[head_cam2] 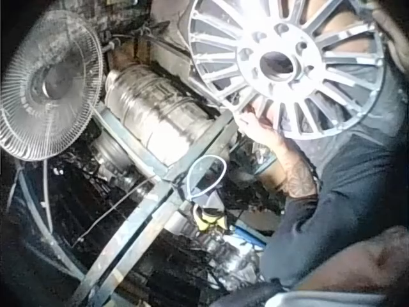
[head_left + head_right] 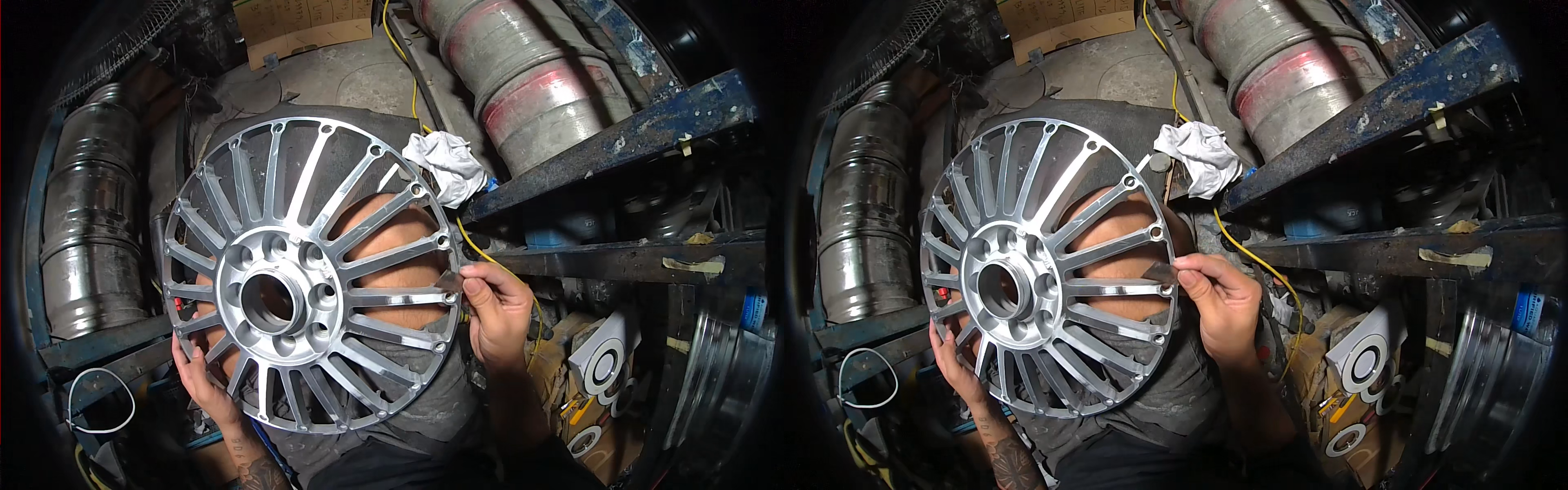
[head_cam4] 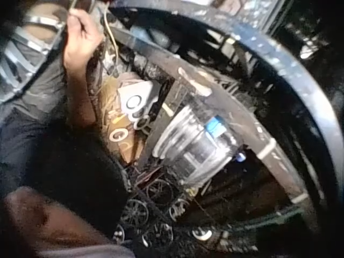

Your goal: Manually deburring or cleaning the edges of an alloy wheel rim using a small scraper tool.

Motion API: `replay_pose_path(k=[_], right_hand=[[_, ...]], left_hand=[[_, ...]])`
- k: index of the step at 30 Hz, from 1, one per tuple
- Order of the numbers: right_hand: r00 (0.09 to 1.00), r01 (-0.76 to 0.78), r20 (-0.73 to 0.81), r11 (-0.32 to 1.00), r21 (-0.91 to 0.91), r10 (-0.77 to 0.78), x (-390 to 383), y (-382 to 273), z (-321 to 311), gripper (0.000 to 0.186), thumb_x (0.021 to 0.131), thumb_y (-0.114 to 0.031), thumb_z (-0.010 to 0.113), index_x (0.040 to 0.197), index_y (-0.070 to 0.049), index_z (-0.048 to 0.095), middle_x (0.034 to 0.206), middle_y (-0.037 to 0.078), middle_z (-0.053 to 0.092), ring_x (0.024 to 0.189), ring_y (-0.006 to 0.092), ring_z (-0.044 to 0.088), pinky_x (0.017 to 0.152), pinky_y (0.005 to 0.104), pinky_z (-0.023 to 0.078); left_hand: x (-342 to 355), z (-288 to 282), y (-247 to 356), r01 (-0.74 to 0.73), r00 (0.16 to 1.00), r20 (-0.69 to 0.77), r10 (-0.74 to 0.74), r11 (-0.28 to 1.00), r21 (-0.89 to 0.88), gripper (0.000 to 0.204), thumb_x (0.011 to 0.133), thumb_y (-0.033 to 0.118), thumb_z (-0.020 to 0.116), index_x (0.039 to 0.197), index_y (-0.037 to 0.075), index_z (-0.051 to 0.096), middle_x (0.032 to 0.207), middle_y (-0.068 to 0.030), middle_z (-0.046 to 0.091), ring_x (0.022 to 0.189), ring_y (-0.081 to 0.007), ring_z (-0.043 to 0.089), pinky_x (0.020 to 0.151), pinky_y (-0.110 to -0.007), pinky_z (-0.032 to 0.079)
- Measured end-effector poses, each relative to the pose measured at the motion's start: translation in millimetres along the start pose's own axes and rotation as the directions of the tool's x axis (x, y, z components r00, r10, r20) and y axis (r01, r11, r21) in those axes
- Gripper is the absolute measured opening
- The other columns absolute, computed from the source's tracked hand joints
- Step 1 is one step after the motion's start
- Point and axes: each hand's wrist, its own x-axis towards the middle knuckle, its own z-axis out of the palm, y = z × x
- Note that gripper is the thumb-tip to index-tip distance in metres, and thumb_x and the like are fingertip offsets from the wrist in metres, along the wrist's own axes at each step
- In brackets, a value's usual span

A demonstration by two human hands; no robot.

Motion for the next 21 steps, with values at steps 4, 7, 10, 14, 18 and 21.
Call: replay_pose_path(k=[4, 7, 10, 14, 18, 21], right_hand=[[0.997, 0.07, 0.031, 0.996, -0.06, -0.068, -15, 6, -5, 0.014, 0.091, 0.005, 0.066, 0.104, 0.005, 0.07, 0.096, 0.009, 0.068, 0.087, 0.0122, 0.062, 0.081, 0.0239, 0.048], [0.992, 0.124, 0.028, 0.985, -0.121, -0.122, -27, 4, -5, 0.016, 0.089, 0.007, 0.067, 0.104, 0.004, 0.071, 0.096, 0.009, 0.068, 0.087, 0.0126, 0.063, 0.079, 0.0239, 0.049], [0.984, 0.181, 0.048, 0.935, -0.304, -0.174, -37, 3, -5, 0.018, 0.087, 0.007, 0.068, 0.103, 0.002, 0.072, 0.093, 0.01, 0.07, 0.085, 0.0143, 0.065, 0.077, 0.0238, 0.05], [0.964, 0.265, 0.078, 0.894, -0.361, -0.254, -47, 3, -2, 0.015, 0.086, 0.004, 0.071, 0.099, -0.002, 0.072, 0.091, 0.008, 0.071, 0.086, 0.0184, 0.067, 0.089, 0.0349, 0.052], [0.925, 0.38, 0.136, 0.855, -0.353, -0.355, -56, 12, -3, 0.013, 0.084, 0.001, 0.073, 0.096, -0.005, 0.072, 0.085, 0.007, 0.071, 0.081, 0.0205, 0.068, 0.095, 0.0447, 0.05], [0.909, 0.412, 0.221, 0.835, -0.365, -0.352, -70, 16, -1, 0.011, 0.086, -0.003, 0.073, 0.096, -0.008, 0.073, 0.083, 0.006, 0.07, 0.079, 0.0189, 0.067, 0.095, 0.0452, 0.049]], left_hand=[[0, -3, -1, 0.022, 1.0, -0.009, -0.022, 1.0, -0.002, 0.055, 0.1, 0.019, 0.047, 0.149, -0.004, 0.033, 0.143, -0.0223, 0.049, 0.132, -0.0279, 0.049, 0.111, -0.039, 0.036], [1, -6, -4, 0.013, 1.0, -0.005, -0.013, 1.0, 0.004, 0.055, 0.101, 0.019, 0.047, 0.149, -0.003, 0.033, 0.143, -0.0223, 0.049, 0.131, -0.0279, 0.05, 0.111, -0.039, 0.036], [2, -9, -5, 0.007, 1.0, 0.002, -0.007, 1.0, 0.011, 0.055, 0.101, 0.019, 0.047, 0.149, -0.003, 0.033, 0.143, -0.0221, 0.049, 0.131, -0.028, 0.05, 0.111, -0.039, 0.037], [1, -5, -1, 0.006, 1.0, -0.002, -0.006, 1.0, 0.007, 0.055, 0.101, 0.019, 0.047, 0.149, -0.003, 0.033, 0.141, -0.0217, 0.05, 0.129, -0.0277, 0.052, 0.108, -0.038, 0.04], [1, -5, -3, 0.01, 1.0, -0.002, -0.009, 1.0, 0.016, 0.054, 0.101, 0.018, 0.047, 0.148, -0.002, 0.034, 0.14, -0.021, 0.051, 0.126, -0.0268, 0.054, 0.104, -0.037, 0.044], [0, -6, 1, 0.021, 1.0, -0.014, -0.021, 1.0, 0.002, 0.054, 0.1, 0.018, 0.048, 0.148, -0.001, 0.034, 0.14, -0.0204, 0.051, 0.124, -0.0262, 0.056, 0.102, -0.036, 0.046]])
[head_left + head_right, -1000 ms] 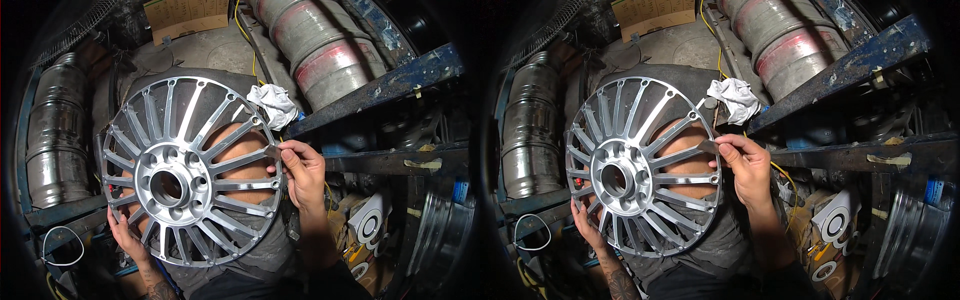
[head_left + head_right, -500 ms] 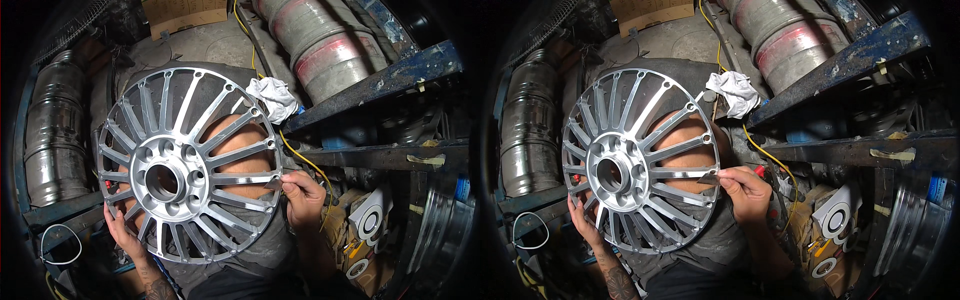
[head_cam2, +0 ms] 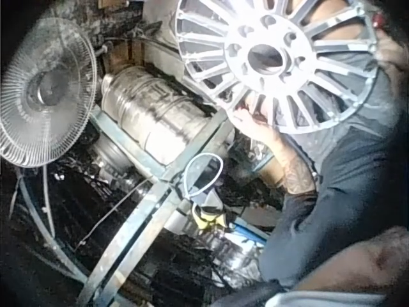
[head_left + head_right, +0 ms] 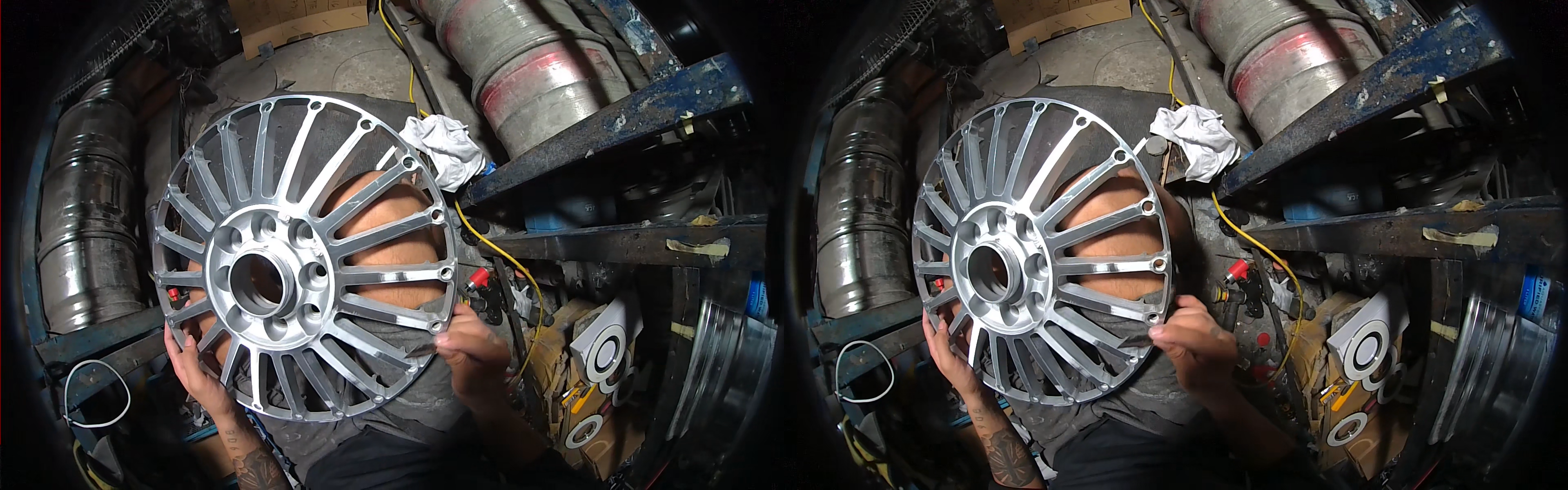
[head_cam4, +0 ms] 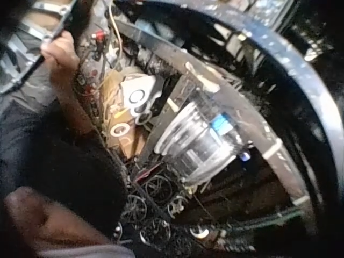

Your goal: Manually deburring or cleaning the edges of an alloy wheel rim using a small scraper tool.

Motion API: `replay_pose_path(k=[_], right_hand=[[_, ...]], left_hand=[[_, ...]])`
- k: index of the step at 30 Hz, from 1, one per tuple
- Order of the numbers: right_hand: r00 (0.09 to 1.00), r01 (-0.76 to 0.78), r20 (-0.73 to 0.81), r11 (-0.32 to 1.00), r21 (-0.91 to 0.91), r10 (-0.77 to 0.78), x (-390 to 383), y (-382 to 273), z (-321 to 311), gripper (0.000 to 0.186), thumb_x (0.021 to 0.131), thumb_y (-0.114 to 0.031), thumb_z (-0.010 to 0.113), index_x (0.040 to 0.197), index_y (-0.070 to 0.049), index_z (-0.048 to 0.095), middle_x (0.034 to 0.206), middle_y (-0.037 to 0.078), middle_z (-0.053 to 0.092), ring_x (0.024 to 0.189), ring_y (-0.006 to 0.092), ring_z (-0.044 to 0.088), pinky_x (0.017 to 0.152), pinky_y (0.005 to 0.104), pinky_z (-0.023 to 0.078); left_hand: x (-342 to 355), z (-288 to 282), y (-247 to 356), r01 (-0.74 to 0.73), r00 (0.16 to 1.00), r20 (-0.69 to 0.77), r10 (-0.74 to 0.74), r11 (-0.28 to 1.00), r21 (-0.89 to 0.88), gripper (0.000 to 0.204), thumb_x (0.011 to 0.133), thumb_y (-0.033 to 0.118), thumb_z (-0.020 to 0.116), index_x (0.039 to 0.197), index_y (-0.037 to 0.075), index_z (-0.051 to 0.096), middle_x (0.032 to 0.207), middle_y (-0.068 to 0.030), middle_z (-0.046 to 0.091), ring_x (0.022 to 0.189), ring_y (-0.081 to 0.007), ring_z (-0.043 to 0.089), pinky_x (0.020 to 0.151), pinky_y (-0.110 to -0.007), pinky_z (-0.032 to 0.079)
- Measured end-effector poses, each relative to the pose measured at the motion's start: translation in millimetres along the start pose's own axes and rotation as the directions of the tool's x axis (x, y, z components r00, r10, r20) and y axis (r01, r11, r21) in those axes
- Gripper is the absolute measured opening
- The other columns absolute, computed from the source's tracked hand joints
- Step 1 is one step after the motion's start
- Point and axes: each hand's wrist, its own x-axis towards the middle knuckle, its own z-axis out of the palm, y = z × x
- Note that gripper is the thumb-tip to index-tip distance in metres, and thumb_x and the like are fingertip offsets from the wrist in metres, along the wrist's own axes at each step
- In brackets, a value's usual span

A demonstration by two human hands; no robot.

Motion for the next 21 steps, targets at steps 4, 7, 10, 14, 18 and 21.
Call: replay_pose_path(k=[4, 7, 10, 14, 18, 21], right_hand=[[1.0, 0.006, -0.001, 0.999, 0.045, -0.006, -19, -2, 2, 0.007, 0.087, -0.008, 0.072, 0.094, -0.01, 0.073, 0.085, 0.004, 0.068, 0.077, 0.0176, 0.065, 0.093, 0.0445, 0.049], [0.994, -0.048, -0.086, 0.979, 0.196, 0.066, -17, 0, 2, 0.008, 0.089, -0.004, 0.069, 0.097, -0.004, 0.07, 0.088, 0.008, 0.068, 0.083, 0.0197, 0.065, 0.093, 0.0432, 0.049], [0.97, -0.03, -0.223, 0.957, 0.289, 0.098, 2, -1, 8, 0.01, 0.092, 0.002, 0.063, 0.102, 0.003, 0.065, 0.097, 0.014, 0.068, 0.093, 0.0226, 0.065, 0.095, 0.0399, 0.049], [0.905, 0.029, -0.405, 0.933, 0.358, 0.128, 41, -8, 30, 0.015, 0.095, 0.002, 0.06, 0.11, 0.004, 0.063, 0.113, 0.016, 0.066, 0.101, 0.0174, 0.062, 0.092, 0.0284, 0.048], [0.849, -0.044, -0.392, 0.788, 0.614, 0.353, 62, -1, 45, 0.018, 0.1, -0.006, 0.058, 0.115, 0.002, 0.061, 0.112, 0.01, 0.067, 0.094, 0.0119, 0.062, 0.086, 0.0254, 0.05], [0.782, -0.042, -0.342, 0.592, 0.805, 0.521, 76, -4, 45, 0.018, 0.101, -0.008, 0.058, 0.116, 0.001, 0.061, 0.102, 0.006, 0.066, 0.092, 0.0118, 0.063, 0.082, 0.0252, 0.053]], left_hand=[[0, 3, 1, 0.021, 1.0, -0.01, -0.021, 1.0, -0.005, 0.055, 0.099, 0.016, 0.046, 0.148, -0.005, 0.031, 0.142, -0.0236, 0.048, 0.133, -0.03, 0.048, 0.112, -0.04, 0.036], [5, 3, 8, 0.04, 0.998, 0.05, -0.036, 0.997, -0.072, 0.059, 0.094, 0.013, 0.042, 0.15, -0.002, 0.029, 0.144, -0.0218, 0.047, 0.13, -0.0301, 0.051, 0.11, -0.041, 0.041], [26, -6, 12, 0.062, 0.991, 0.131, -0.041, 0.985, -0.162, 0.075, 0.079, 0.009, 0.04, 0.152, -0.003, 0.026, 0.151, -0.0249, 0.039, 0.14, -0.0333, 0.04, 0.116, -0.044, 0.034], [60, -3, 10, 0.177, 0.905, 0.416, -0.088, 0.967, -0.181, 0.087, 0.068, 0.011, 0.046, 0.152, -0.005, 0.026, 0.154, -0.0246, 0.035, 0.145, -0.0331, 0.033, 0.121, -0.044, 0.027], [67, -8, 4, 0.087, 0.889, 0.457, -0.004, 0.983, -0.161, 0.097, 0.061, 0.014, 0.054, 0.151, -0.007, 0.027, 0.156, -0.023, 0.032, 0.147, -0.0322, 0.029, 0.123, -0.046, 0.022], [55, -13, -3, -0.026, 0.908, 0.407, 0.097, 0.984, -0.176, 0.089, 0.068, 0.013, 0.054, 0.151, -0.008, 0.026, 0.156, -0.0234, 0.031, 0.146, -0.0342, 0.031, 0.121, -0.047, 0.025]])
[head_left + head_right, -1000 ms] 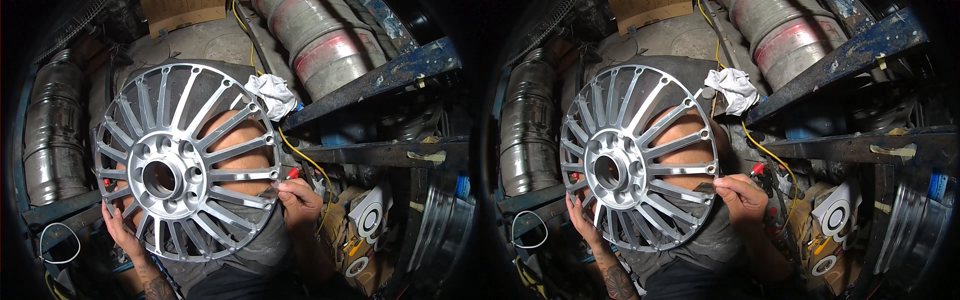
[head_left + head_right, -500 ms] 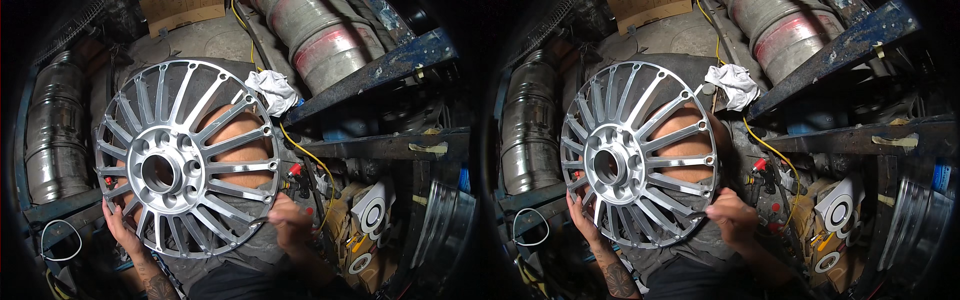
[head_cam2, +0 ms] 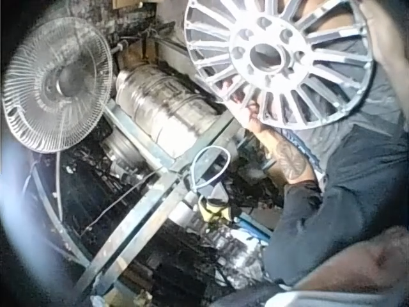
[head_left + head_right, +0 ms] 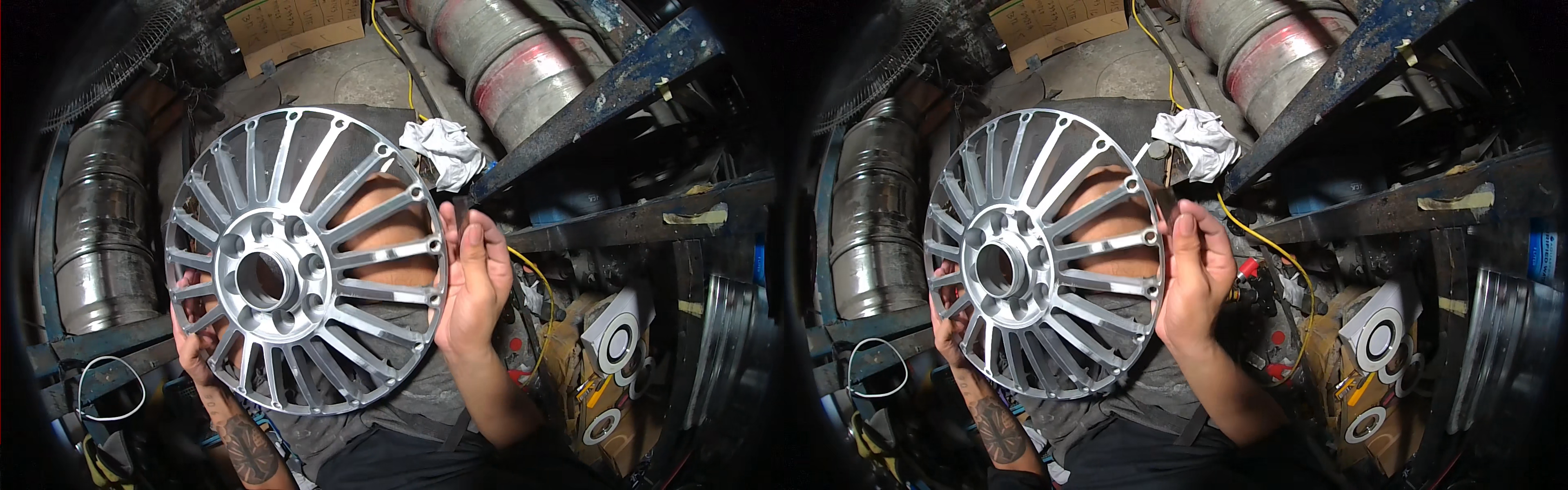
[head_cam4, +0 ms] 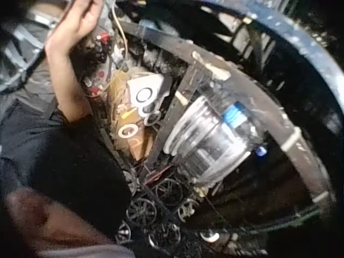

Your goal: Manually deburring or cleaning the edges of an alloy wheel rim using a small scraper tool.

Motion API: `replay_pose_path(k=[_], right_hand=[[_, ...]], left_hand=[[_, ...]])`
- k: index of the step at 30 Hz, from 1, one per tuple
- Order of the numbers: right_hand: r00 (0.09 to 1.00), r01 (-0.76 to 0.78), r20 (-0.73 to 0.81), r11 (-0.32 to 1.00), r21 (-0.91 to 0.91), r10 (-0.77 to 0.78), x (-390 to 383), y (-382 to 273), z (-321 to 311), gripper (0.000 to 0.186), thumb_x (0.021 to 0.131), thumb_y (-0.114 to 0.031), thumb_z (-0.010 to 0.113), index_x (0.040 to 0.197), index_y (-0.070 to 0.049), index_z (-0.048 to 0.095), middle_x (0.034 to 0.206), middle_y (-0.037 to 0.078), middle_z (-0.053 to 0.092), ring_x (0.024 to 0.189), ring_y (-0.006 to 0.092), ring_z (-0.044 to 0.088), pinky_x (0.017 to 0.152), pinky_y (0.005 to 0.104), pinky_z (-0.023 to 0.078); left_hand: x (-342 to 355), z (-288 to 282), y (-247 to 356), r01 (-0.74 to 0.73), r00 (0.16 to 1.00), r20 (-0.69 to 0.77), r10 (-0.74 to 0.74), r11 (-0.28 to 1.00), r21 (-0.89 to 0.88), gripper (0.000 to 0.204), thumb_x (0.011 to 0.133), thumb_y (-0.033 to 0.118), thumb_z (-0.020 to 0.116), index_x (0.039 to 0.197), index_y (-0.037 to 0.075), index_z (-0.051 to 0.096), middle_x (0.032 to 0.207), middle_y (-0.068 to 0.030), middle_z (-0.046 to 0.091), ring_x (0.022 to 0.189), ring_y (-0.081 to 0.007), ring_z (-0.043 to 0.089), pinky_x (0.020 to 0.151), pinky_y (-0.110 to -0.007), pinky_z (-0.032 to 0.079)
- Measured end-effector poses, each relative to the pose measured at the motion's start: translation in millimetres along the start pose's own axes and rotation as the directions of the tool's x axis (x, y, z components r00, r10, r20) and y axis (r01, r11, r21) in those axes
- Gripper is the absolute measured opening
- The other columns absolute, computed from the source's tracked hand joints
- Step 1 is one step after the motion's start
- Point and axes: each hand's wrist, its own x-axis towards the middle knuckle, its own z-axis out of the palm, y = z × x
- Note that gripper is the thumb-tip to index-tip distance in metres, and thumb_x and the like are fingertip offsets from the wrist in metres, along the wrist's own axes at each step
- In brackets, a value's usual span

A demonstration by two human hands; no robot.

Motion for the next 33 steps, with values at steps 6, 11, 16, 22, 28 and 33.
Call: replay_pose_path(k=[6, 11, 16, 22, 28, 33], right_hand=[[0.983, -0.135, 0.117, 0.989, -0.056, 0.141, 47, -14, 25, 0.017, 0.1, -0.01, 0.06, 0.113, 0.001, 0.06, 0.101, 0.01, 0.065, 0.097, 0.0166, 0.065, 0.087, 0.0288, 0.054], [0.962, -0.179, 0.203, 0.983, -0.035, 0.182, 78, -3, 32, 0.017, 0.099, -0.012, 0.061, 0.113, -0.001, 0.061, 0.103, 0.008, 0.065, 0.103, 0.0207, 0.065, 0.091, 0.0358, 0.056], [0.954, -0.163, 0.212, 0.959, -0.232, 0.214, 86, -2, 7, 0.019, 0.098, -0.015, 0.064, 0.112, -0.002, 0.064, 0.099, 0.004, 0.066, 0.086, 0.0132, 0.066, 0.068, 0.031, 0.059], [0.903, -0.225, 0.289, 0.923, -0.313, 0.318, 74, -8, -1, 0.02, 0.098, -0.014, 0.063, 0.113, 0.0, 0.064, 0.097, 0.007, 0.068, 0.082, 0.0115, 0.066, 0.064, 0.0279, 0.059], [0.893, -0.2, 0.316, 0.913, -0.355, 0.319, 68, -23, -13, 0.02, 0.097, -0.011, 0.064, 0.112, 0.002, 0.064, 0.094, 0.008, 0.069, 0.078, 0.0113, 0.066, 0.064, 0.0274, 0.058], [0.908, -0.146, 0.29, 0.879, -0.454, 0.301, 53, -29, -26, 0.016, 0.096, -0.011, 0.067, 0.107, 0.0, 0.069, 0.091, 0.004, 0.068, 0.077, 0.0082, 0.063, 0.068, 0.022, 0.052]], left_hand=[[-31, 35, 25, -0.004, 0.996, -0.088, 0.003, 1.0, -0.008, 0.078, 0.081, 0.017, 0.052, 0.151, -0.008, 0.026, 0.156, -0.0233, 0.032, 0.145, -0.0327, 0.034, 0.12, -0.046, 0.027], [-59, 47, 9, 0.046, 0.968, -0.251, 0.004, 0.98, 0.193, 0.081, 0.072, 0.013, 0.045, 0.149, -0.009, 0.028, 0.151, -0.0237, 0.04, 0.141, -0.0328, 0.04, 0.118, -0.043, 0.029], [-62, 45, 3, 0.069, 0.956, -0.292, -0.013, 0.981, 0.181, 0.088, 0.064, 0.01, 0.045, 0.148, -0.01, 0.029, 0.149, -0.0232, 0.04, 0.141, -0.0322, 0.039, 0.118, -0.043, 0.031], [-56, 48, 2, 0.031, 0.947, -0.321, -0.008, 0.997, 0.067, 0.089, 0.062, 0.008, 0.045, 0.148, -0.01, 0.029, 0.149, -0.024, 0.04, 0.14, -0.0344, 0.041, 0.118, -0.045, 0.031], [-51, 40, -5, 0.06, 0.95, -0.305, -0.059, 0.998, -0.007, 0.093, 0.059, 0.006, 0.044, 0.15, -0.008, 0.027, 0.148, -0.0247, 0.041, 0.138, -0.0354, 0.043, 0.116, -0.046, 0.037], [-55, 34, -5, 0.076, 0.943, -0.324, -0.078, 0.997, -0.018, 0.092, 0.06, 0.006, 0.045, 0.149, -0.009, 0.027, 0.148, -0.0254, 0.042, 0.138, -0.0339, 0.044, 0.117, -0.044, 0.035]])
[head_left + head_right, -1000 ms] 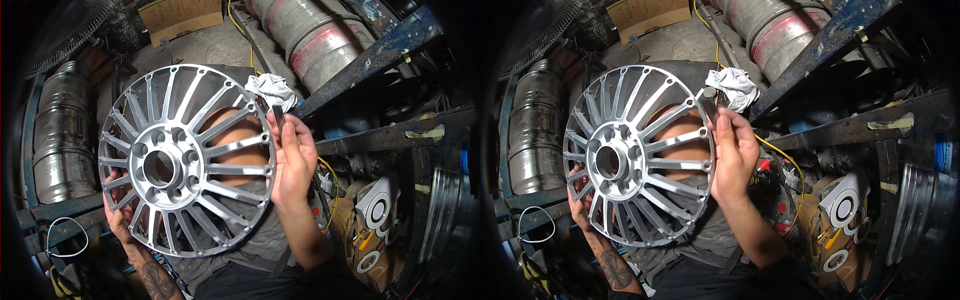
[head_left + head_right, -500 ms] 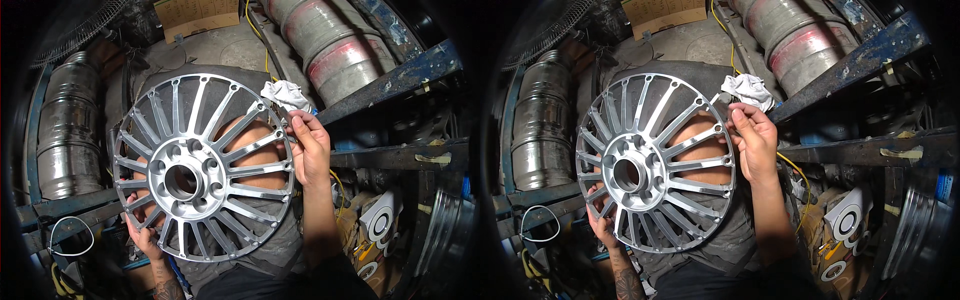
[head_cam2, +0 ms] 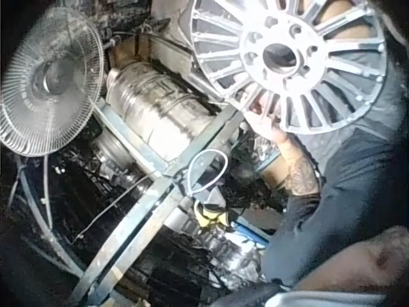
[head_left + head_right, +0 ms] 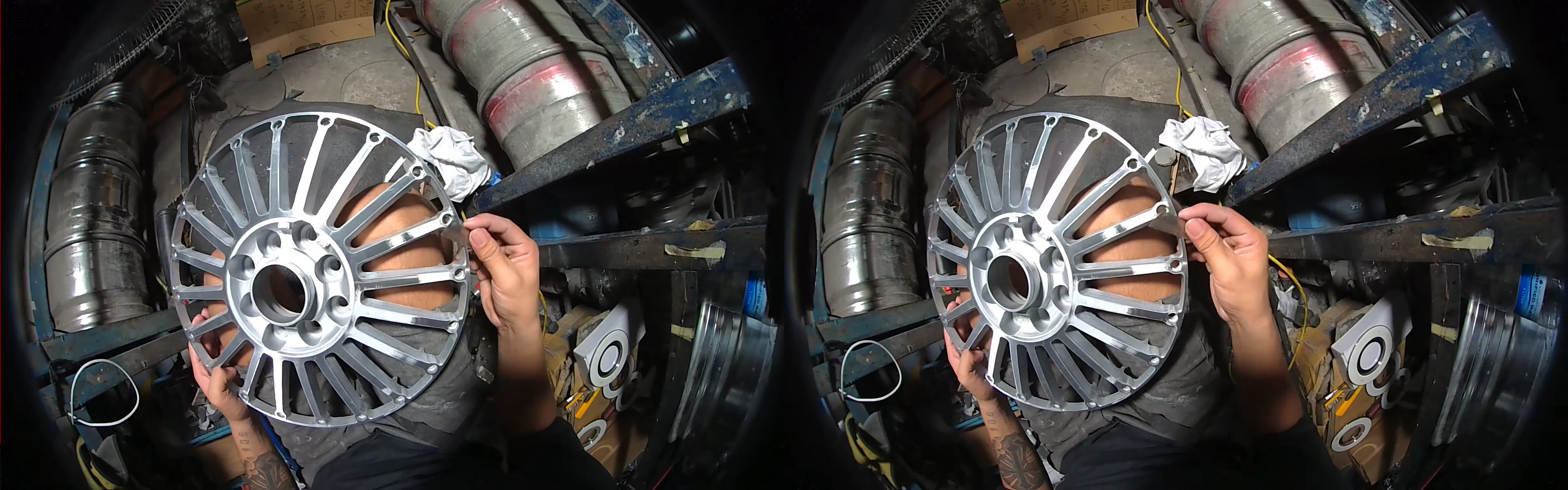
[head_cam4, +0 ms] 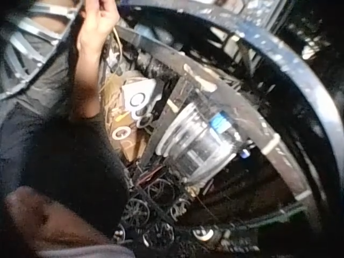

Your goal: Manually deburring or cleaning the edges of an alloy wheel rim using a small scraper tool.

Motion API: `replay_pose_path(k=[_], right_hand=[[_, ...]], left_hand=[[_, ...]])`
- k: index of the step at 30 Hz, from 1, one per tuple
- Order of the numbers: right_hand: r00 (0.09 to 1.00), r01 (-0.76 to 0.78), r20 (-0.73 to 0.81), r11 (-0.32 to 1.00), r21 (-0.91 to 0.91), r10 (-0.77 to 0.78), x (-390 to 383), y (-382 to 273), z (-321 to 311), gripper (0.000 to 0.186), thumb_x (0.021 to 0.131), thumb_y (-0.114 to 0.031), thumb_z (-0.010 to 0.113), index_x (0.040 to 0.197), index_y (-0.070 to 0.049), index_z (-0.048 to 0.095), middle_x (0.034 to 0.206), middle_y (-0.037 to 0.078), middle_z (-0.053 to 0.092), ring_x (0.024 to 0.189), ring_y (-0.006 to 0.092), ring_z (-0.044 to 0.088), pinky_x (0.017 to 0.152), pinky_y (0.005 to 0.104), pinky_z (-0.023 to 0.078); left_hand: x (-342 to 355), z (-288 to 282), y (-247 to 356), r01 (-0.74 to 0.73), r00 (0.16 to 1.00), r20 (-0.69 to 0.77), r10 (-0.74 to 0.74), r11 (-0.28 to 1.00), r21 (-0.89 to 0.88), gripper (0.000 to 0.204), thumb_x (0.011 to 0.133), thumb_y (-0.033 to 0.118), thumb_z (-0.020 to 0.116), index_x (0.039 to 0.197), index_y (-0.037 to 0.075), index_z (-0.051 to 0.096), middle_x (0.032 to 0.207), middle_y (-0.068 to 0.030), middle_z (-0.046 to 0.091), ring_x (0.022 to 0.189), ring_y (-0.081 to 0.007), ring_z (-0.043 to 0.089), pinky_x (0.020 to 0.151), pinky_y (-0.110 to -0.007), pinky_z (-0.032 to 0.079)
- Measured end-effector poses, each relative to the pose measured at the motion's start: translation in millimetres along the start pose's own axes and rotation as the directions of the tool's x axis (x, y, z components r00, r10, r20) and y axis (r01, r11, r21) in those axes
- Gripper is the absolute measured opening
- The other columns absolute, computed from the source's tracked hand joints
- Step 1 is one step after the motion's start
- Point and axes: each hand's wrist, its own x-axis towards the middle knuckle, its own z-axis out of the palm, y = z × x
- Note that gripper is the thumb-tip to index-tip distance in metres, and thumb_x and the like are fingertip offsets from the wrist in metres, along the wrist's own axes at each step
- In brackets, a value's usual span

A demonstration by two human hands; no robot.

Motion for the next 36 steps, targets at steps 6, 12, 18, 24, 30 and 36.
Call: replay_pose_path(k=[6, 12, 18, 24, 30, 36], right_hand=[[0.995, 0.087, -0.032, 0.992, -0.096, -0.091, -27, 12, -2, 0.014, 0.095, -0.004, 0.065, 0.107, 0.002, 0.069, 0.091, 0.004, 0.068, 0.081, 0.0089, 0.061, 0.075, 0.022, 0.05], [0.962, 0.254, -0.057, 0.952, -0.173, -0.267, -53, 31, -12, 0.015, 0.092, 0.003, 0.066, 0.107, 0.005, 0.068, 0.097, 0.009, 0.069, 0.088, 0.0128, 0.063, 0.082, 0.0244, 0.049], [0.941, 0.317, -0.011, 0.89, -0.328, -0.339, -71, 30, -9, 0.014, 0.089, 0.005, 0.068, 0.103, 0.004, 0.07, 0.094, 0.009, 0.069, 0.084, 0.0127, 0.063, 0.078, 0.0229, 0.048], [0.872, 0.481, 0.156, 0.749, -0.456, -0.464, -89, 37, -13, 0.012, 0.086, 0.003, 0.072, 0.097, -0.001, 0.073, 0.09, 0.008, 0.071, 0.083, 0.0189, 0.067, 0.088, 0.0381, 0.05], [0.818, 0.574, 0.304, 0.668, -0.474, -0.487, -105, 36, -9, 0.01, 0.086, 0.001, 0.071, 0.096, -0.001, 0.072, 0.083, 0.006, 0.067, 0.079, 0.0199, 0.061, 0.083, 0.0376, 0.049], [0.91, 0.338, -0.285, 0.937, 0.091, -0.301, -74, 40, 10, 0.016, 0.1, -0.002, 0.055, 0.113, 0.003, 0.061, 0.101, 0.008, 0.064, 0.088, 0.014, 0.061, 0.081, 0.0284, 0.05]], left_hand=[[-2, 1, 3, -0.013, 1.0, 0.018, 0.013, 1.0, -0.007, 0.09, 0.062, 0.005, 0.044, 0.149, -0.009, 0.028, 0.149, -0.0242, 0.042, 0.139, -0.0324, 0.043, 0.117, -0.043, 0.034], [-1, 2, 4, -0.01, 1.0, -0.028, 0.01, 1.0, 0.001, 0.088, 0.059, 0.006, 0.043, 0.145, -0.012, 0.033, 0.149, -0.0249, 0.041, 0.143, -0.033, 0.038, 0.122, -0.043, 0.024], [-3, -7, 2, -0.03, 0.998, 0.048, 0.029, 0.999, 0.034, 0.085, 0.067, 0.006, 0.043, 0.15, -0.008, 0.029, 0.152, -0.0231, 0.039, 0.141, -0.0311, 0.04, 0.117, -0.041, 0.033], [-4, -3, 6, -0.025, 0.999, 0.044, 0.023, 0.998, 0.051, 0.086, 0.067, 0.005, 0.043, 0.15, -0.008, 0.028, 0.152, -0.0227, 0.039, 0.141, -0.0309, 0.041, 0.118, -0.042, 0.031], [-5, 7, 19, 0.01, 0.999, 0.041, -0.004, 0.989, -0.15, 0.098, 0.062, 0.013, 0.049, 0.153, -0.009, 0.019, 0.156, -0.0259, 0.031, 0.146, -0.0335, 0.03, 0.123, -0.043, 0.018], [46, -10, 32, 0.133, 0.95, 0.304, -0.067, 0.971, -0.201, 0.077, 0.093, 0.03, 0.041, 0.156, -0.004, 0.014, 0.161, -0.0236, 0.021, 0.149, -0.0329, 0.025, 0.122, -0.046, 0.022]])
